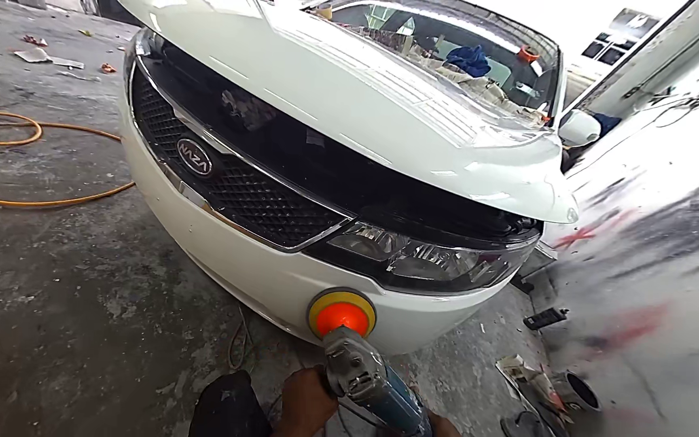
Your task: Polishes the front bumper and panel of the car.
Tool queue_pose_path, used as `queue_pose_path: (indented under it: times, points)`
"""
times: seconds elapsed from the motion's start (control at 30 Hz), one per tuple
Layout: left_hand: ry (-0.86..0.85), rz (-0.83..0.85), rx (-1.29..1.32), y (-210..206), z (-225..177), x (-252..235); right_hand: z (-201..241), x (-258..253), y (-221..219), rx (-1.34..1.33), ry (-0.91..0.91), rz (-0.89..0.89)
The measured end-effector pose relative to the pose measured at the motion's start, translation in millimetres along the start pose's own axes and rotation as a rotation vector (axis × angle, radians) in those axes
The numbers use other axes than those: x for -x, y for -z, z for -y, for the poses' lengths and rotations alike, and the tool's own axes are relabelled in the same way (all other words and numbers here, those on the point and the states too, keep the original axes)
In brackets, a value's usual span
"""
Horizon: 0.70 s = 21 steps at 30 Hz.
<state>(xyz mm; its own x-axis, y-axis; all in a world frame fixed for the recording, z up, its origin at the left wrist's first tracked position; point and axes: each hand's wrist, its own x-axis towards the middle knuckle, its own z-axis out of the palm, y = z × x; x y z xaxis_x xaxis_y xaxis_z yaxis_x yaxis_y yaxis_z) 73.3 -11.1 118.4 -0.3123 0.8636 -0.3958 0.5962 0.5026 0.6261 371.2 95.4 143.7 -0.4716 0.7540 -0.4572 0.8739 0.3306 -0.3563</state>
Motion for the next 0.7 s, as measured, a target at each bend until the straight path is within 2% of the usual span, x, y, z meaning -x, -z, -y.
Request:
queue_pose_path:
  times: [0.1,0.2,0.3,0.37,0.47,0.57,0.63,0.7]
  points:
    - [0.098,-0.170,0.139,23,34,-9,52,-35,7,0.154,0.009,0.019]
    - [0.142,-0.419,0.325,43,72,-24,119,-64,16,0.312,0.039,0.026]
    - [0.123,-0.671,0.499,32,97,-37,176,-68,34,0.471,0.048,0.068]
    - [0.098,-0.745,0.595,16,101,-43,189,-69,44,0.556,0.055,0.086]
    - [0.074,-0.756,0.659,-9,96,-47,181,-67,51,0.611,0.042,0.104]
    - [0.032,-0.706,0.654,-27,82,-43,150,-52,48,0.580,-0.015,0.113]
    - [0.033,-0.574,0.598,-32,66,-32,120,-34,42,0.520,-0.059,0.105]
    - [0.067,-0.366,0.497,-33,49,-22,89,-16,37,0.455,-0.102,0.095]
